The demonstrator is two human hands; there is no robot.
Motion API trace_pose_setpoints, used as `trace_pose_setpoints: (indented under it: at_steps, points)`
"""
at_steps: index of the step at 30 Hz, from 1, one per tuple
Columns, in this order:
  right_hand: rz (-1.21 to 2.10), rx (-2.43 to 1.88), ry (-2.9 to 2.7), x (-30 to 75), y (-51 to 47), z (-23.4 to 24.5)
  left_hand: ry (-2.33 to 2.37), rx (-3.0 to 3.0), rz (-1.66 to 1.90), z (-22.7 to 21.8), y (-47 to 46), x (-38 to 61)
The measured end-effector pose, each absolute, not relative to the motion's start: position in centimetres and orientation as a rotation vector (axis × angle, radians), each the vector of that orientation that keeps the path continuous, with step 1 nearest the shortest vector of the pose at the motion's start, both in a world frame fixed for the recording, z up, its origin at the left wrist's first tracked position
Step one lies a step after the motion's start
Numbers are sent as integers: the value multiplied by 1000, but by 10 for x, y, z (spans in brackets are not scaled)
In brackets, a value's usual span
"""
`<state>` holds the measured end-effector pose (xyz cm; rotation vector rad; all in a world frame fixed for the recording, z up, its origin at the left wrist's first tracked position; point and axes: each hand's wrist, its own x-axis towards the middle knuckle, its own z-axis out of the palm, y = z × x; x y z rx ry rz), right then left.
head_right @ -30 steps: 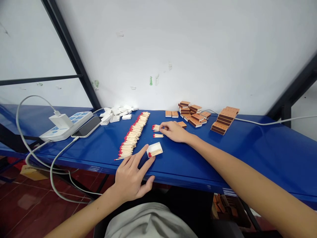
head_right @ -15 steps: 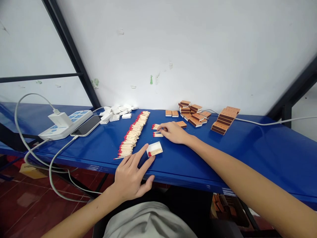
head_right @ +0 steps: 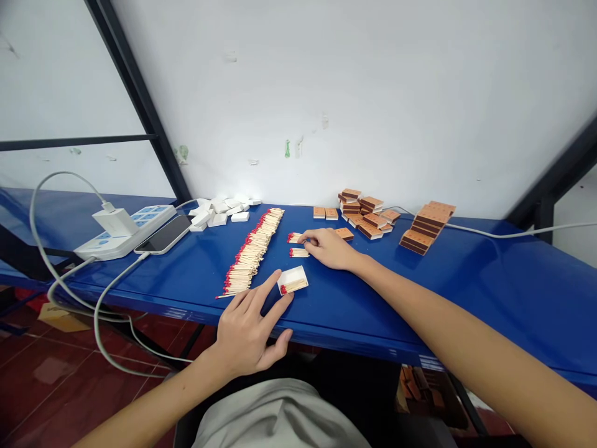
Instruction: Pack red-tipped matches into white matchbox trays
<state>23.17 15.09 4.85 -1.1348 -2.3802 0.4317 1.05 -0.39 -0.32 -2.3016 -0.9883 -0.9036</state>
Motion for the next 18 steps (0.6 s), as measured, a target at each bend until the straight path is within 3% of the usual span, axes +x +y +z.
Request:
trace_pose_setpoints:
  at_steps: [18]
  points:
    - [462, -1196, -2404, 230, 151, 50, -987, -2283, -922, -3, -4, 11]
